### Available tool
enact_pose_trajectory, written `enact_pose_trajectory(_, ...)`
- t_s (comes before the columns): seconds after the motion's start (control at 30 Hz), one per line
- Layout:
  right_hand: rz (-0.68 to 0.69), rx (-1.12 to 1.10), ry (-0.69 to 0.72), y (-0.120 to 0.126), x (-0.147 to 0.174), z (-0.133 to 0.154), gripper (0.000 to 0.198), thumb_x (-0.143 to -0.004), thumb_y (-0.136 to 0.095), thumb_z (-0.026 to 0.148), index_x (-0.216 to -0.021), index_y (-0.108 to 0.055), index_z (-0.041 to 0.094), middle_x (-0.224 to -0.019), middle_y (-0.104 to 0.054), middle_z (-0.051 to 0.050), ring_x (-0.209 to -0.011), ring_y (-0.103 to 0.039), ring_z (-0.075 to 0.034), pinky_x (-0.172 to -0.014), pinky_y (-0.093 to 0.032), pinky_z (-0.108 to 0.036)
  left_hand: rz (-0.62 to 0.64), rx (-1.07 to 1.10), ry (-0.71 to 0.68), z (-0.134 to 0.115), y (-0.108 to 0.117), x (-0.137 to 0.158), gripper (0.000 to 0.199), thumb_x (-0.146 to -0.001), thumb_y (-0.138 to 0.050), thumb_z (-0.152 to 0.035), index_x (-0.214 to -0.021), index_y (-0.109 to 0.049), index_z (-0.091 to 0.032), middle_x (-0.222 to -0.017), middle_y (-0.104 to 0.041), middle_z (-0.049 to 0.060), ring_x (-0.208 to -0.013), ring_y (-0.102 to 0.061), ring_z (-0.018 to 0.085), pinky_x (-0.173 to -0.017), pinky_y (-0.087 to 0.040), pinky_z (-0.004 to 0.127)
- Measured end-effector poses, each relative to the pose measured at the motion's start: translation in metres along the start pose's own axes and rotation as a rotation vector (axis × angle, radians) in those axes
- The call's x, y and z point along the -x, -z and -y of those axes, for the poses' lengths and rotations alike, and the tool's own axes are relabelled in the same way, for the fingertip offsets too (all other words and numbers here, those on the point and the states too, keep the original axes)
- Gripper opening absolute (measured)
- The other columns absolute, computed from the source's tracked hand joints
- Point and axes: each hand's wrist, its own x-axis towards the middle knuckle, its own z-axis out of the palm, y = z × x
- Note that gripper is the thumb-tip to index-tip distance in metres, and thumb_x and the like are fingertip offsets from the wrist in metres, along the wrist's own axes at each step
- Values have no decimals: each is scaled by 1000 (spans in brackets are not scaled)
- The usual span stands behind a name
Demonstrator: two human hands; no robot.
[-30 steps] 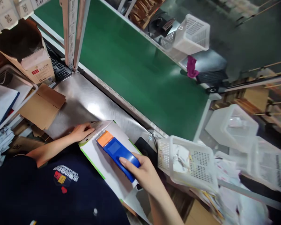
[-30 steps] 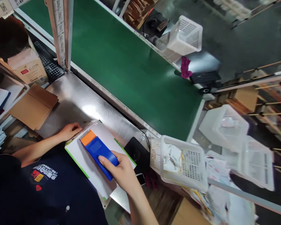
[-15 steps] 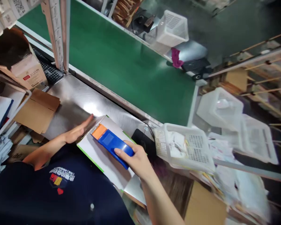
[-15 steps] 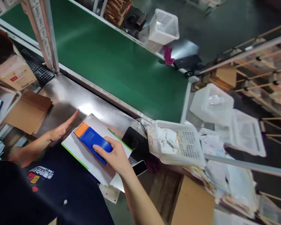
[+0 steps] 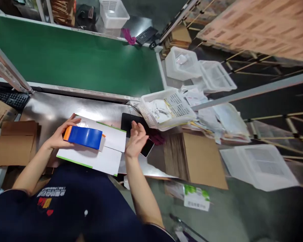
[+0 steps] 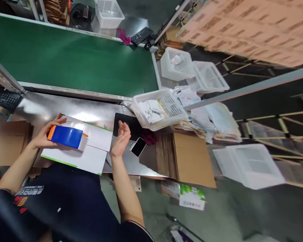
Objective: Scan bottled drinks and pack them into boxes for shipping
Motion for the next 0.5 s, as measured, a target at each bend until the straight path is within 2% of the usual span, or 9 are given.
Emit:
enact_pose_trajectory(0.13,175,19,-3,-17,13,-15,76,-101,-15,75,-157,-35,28,-167,-44,-16,-158,-38,-25,-131,-23,-58,-33,-14,-34,-1,0,1,73,-75,-94,-55,-134,-62,-26,-159,-56,20,-165,-19,43,-128,-23,73)
enact_pose_trajectory(0.27,339,415,86,-12,12,-11,96,-94,-24,88,-166,-25,25,-174,-31,-17,-164,-23,-33,-133,-12,-64,-55,-74,-41,-2,-3,2,74,-75,-92,-58,-134,-62,-26,-157,-57,20,-166,-19,41,-128,-25,73)
enact_pose_trajectory(0.37,445,619,149,-6,9,-9,103,-90,-27,92,-168,-26,25,-175,-30,-16,-164,-20,-39,-131,-9,-69,-32,-140,-14,-7,-3,2,73,-78,-90,-58,-137,-60,-27,-149,-64,18,-167,-16,40,-129,-26,71)
enact_pose_trajectory(0.43,478,593,97,-3,4,-10,103,-91,-22,92,-169,-24,25,-175,-30,-15,-164,-19,-38,-132,-12,-68,-14,-190,6,-10,-1,1,77,-77,-89,-62,-140,-61,-27,-143,-68,18,-166,-17,41,-130,-23,70)
enact_pose_trajectory(0.5,525,479,-17,1,-4,-12,103,-91,-14,92,-170,-20,27,-178,-26,-12,-166,-19,-34,-133,-17,-63,-3,-241,41,-12,1,0,82,-75,-89,-66,-141,-62,-27,-145,-66,19,-165,-21,42,-131,-20,70)
